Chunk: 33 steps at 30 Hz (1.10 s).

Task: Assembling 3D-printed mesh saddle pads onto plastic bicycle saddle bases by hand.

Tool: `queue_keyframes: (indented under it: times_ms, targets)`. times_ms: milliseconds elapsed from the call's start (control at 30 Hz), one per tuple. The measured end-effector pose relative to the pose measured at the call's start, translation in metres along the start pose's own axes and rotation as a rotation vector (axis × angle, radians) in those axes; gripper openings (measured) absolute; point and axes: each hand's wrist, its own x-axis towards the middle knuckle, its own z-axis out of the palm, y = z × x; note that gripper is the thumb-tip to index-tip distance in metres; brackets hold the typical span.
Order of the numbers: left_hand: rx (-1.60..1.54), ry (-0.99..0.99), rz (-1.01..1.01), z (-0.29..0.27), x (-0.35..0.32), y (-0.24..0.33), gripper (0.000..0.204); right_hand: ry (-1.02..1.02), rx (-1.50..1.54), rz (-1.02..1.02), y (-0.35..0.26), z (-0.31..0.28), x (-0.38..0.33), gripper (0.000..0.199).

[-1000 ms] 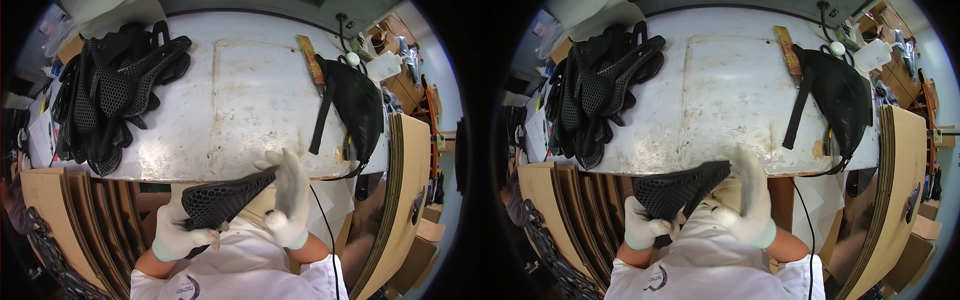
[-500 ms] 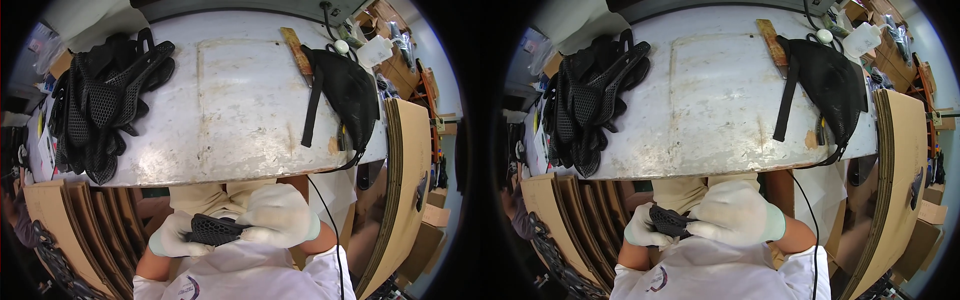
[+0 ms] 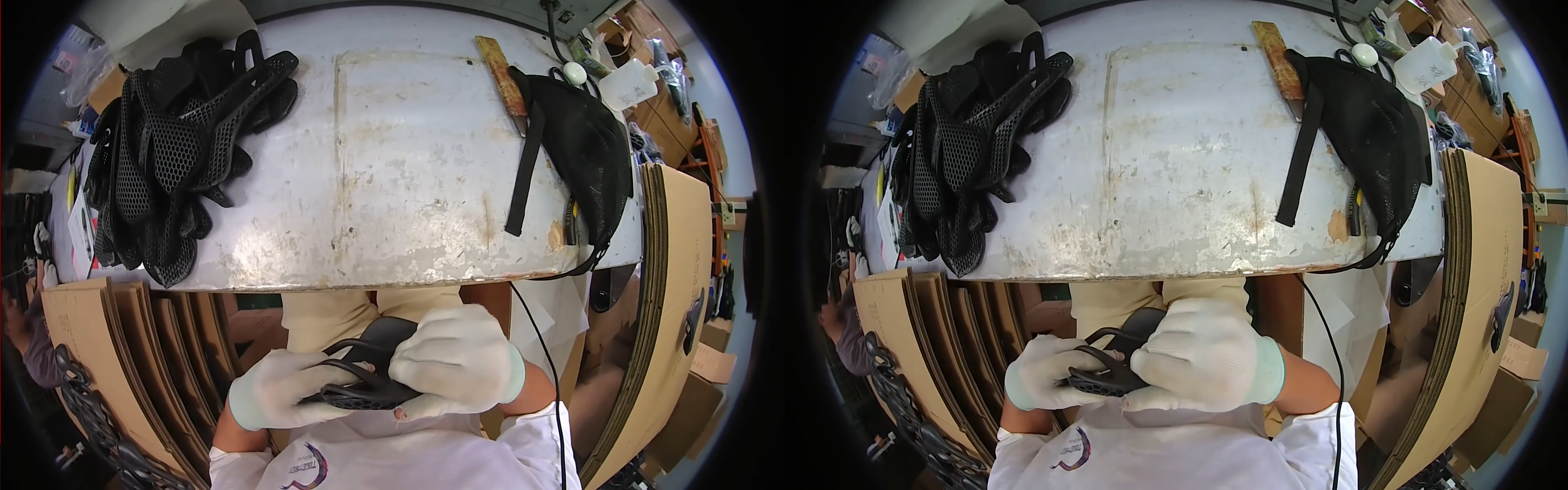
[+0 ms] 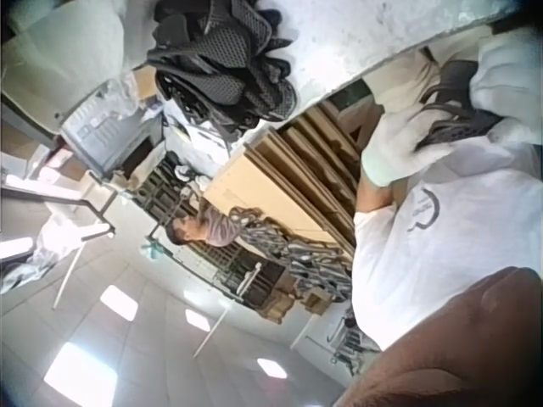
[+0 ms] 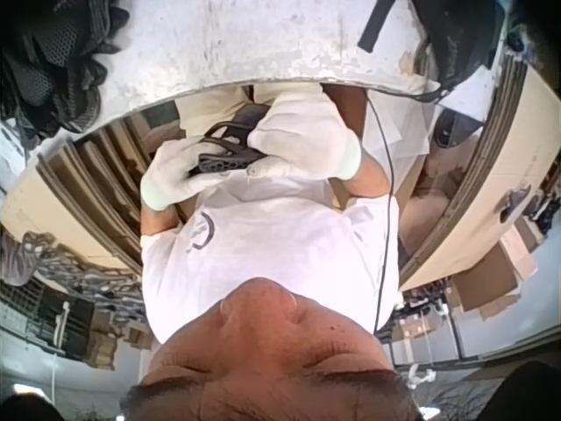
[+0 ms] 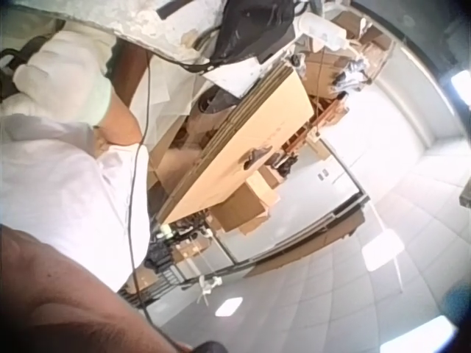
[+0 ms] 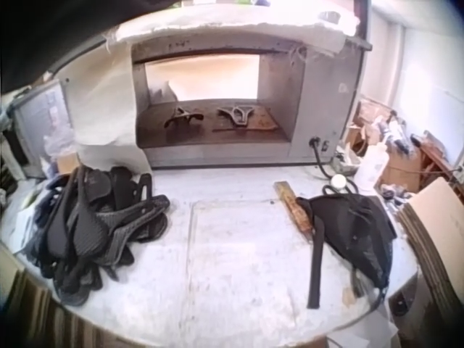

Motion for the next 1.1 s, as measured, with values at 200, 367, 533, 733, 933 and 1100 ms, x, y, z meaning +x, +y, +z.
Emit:
queue_keyframes:
  times_ms: [200, 367, 533, 733, 933, 1100]
  targets:
    - [0.034, 0.063, 0.016, 0.001, 0.003, -0.004, 0.036, 0.132, -0.027, 0.047, 0.004, 0.006, 0.002, 0.04]
    - [-0.071, 0.074, 0.027, 0.003, 0.001, -0.015, 0.036, 0.006, 0.112, 0.078, 0.004, 0.005, 0.003, 0.054]
    - [-0.048, 0.073, 0.059, 0.002, 0.003, -0.012, 0.038, 0.055, 0.197, 0.074, 0.006, 0.005, 0.006, 0.045]
    - [0.217, 0.13, -0.02, 0.001, 0.009, 0.013, 0.039, 0.083, 0.213, 0.108, 0.006, 0.0, 0.008, 0.03]
    - [0.262, 0.157, -0.197, 0.015, 0.028, 0.038, 0.05, 0.238, -0.122, 0.194, -0.002, 0.009, 0.018, 0.037]
    - [0.208, 0.16, -0.146, 0.014, 0.033, 0.04, 0.049, 0.239, -0.119, 0.202, 0.006, 0.014, 0.008, 0.039]
